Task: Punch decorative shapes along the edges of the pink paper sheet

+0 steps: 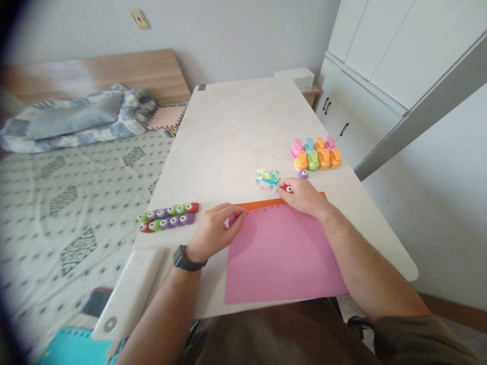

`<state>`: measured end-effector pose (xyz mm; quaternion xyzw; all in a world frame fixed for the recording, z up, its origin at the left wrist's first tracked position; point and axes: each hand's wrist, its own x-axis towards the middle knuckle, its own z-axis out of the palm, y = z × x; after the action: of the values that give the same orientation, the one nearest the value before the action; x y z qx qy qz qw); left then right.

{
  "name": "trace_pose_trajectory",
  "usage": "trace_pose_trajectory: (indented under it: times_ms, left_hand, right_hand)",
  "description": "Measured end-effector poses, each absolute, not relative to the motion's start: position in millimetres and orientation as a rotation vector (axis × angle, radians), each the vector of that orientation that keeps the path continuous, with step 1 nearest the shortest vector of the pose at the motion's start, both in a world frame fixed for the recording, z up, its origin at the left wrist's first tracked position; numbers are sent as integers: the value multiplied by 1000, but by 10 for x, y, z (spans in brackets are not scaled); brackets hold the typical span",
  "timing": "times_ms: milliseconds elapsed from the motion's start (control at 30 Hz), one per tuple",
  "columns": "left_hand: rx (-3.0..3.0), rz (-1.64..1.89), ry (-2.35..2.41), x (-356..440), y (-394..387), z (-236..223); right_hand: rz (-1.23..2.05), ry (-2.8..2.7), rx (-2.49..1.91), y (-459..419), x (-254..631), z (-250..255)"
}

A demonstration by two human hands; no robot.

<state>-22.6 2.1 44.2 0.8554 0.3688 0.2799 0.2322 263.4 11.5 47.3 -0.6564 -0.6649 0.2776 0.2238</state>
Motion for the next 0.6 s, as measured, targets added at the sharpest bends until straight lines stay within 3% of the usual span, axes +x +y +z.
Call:
trace_pose_trajectory:
  times_ms: [600]
  left_hand:
    - [2343,748,1077,-226,35,409]
  right_hand:
    - [691,-1617,-1789,129,2759,386]
